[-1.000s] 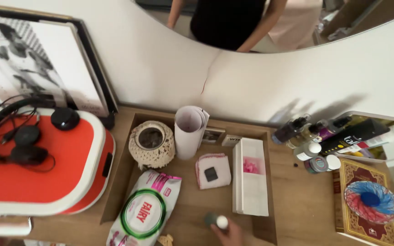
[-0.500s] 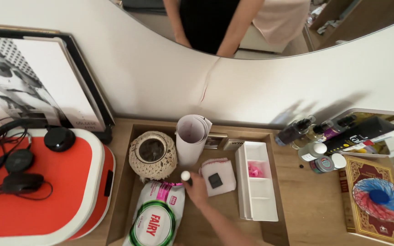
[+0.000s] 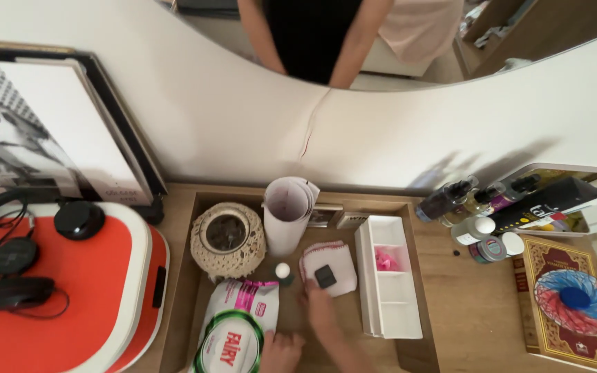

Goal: The person clears a wooden surface by moving a book, a small container, and several bottles aside. They spray cleaner onto the surface and wipe it with a white cloth, then return the items to the surface.

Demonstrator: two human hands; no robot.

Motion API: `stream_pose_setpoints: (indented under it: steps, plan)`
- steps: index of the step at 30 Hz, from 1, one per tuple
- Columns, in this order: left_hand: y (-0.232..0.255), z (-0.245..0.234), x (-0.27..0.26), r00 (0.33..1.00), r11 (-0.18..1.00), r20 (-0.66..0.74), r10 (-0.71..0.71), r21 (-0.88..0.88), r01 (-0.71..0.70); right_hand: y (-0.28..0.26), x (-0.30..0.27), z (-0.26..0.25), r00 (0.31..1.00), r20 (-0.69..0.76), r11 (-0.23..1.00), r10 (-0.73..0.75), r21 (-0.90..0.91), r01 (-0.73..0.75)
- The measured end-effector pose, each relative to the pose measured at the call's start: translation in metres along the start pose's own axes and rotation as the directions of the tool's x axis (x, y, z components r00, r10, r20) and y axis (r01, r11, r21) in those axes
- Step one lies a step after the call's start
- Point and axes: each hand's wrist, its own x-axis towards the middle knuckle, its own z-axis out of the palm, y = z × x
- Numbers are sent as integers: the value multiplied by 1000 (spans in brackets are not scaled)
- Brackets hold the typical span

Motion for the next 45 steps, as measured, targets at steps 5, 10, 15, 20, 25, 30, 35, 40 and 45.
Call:
stream_pose_setpoints:
  steps: [5, 10, 15, 20, 25, 30, 35, 40, 45]
  plan:
    - [-5, -6, 39, 998, 1000, 65, -18, 13, 18, 9, 1, 23, 994, 25, 985, 105, -141, -100]
    - [-4, -19, 40, 988, 994, 110, -104, -16, 107, 59, 4, 65, 991, 103, 993, -90, 90, 81]
    - [0, -3, 16, 636, 140, 377, -674, -780, 610, 20, -57, 11, 985, 172, 922, -26, 385, -43]
    - [-11, -10, 22, 561, -572, 642, -522, -752, 327, -12, -69, -31, 932, 260, 906, -253, 401, 134]
    - [-26, -8, 9, 300, -647, 848, -437, -529, 550, -10, 2, -61, 986, -159, 972, -54, -236, 15]
    - [-27, -34, 9, 290, -521, 910, -296, -408, 750, 35, 36, -27, 999, -32, 971, -23, -239, 15]
    - [-33, 17, -23, 383, -933, 916, -114, -232, 276, -63, -22, -77, 992, 23, 963, -121, 244, 112]
    - [-52, -12, -17, 283, -945, 939, 198, 106, 309, -18, -38, -24, 992, 126, 912, -15, 408, -38]
    - [-59, -15, -42, 336, -964, 933, 131, 40, 263, 36, 40, -49, 953, -272, 990, 134, 0, -139]
